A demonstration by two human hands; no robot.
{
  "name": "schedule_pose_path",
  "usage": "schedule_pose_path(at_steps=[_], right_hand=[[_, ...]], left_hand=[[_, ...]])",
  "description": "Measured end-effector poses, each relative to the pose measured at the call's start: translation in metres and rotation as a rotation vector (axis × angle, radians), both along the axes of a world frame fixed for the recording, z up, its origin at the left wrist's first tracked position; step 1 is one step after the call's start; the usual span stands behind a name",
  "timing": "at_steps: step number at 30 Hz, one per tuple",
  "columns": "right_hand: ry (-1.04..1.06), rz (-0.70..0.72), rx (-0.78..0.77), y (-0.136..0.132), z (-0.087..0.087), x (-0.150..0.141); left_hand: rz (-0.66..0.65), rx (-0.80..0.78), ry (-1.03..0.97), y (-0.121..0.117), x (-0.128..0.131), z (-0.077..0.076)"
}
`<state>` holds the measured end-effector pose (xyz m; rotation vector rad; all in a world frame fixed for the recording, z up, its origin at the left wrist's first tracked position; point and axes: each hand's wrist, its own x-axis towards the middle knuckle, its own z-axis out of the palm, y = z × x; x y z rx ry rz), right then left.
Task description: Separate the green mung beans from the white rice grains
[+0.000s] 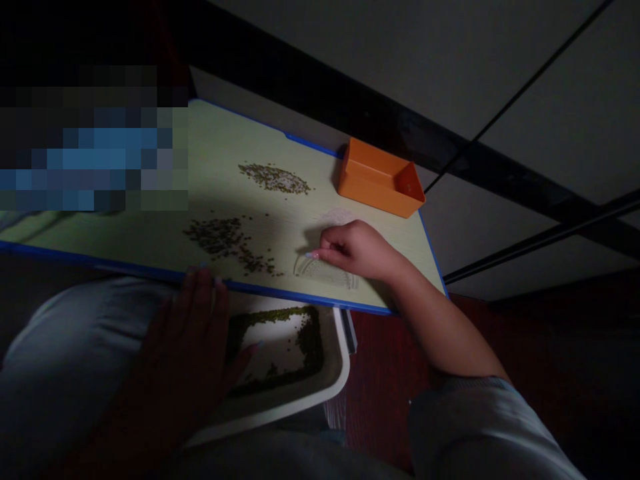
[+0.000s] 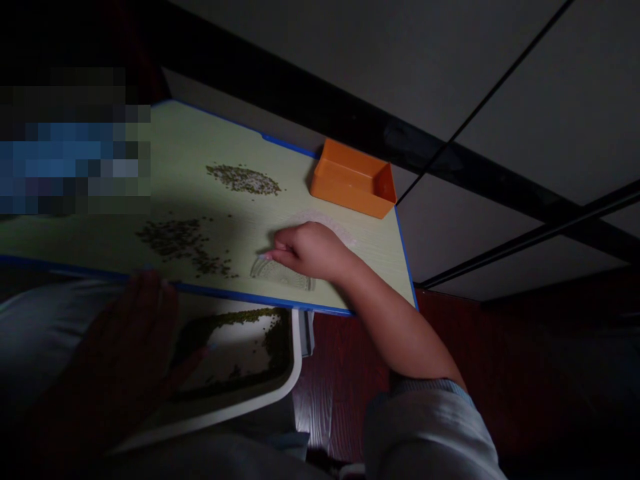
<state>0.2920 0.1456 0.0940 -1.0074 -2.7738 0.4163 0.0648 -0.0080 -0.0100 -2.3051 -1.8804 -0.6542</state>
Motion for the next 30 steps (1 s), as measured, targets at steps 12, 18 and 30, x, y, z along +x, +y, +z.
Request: schedule_pose_path(at_steps=[12, 18, 30], right_hand=[[-0.109, -0.033, 0.010, 0.0088, -0.0031, 0.0055], [-0.048, -0.006, -0.012, 0.0073, -0.0070, 0.0005], [0.074, 0.149, -0.150, 0.0064, -0.0047, 0.0046]], left_hand=[[0.000, -0.008, -0.012, -0.0014, 0.0008, 0.0023], [0.005, -0.008, -0.016, -0.0013, -0.0001, -0.0002], [0.002, 0.007, -0.023, -0.0016, 0.0007, 0.0030]])
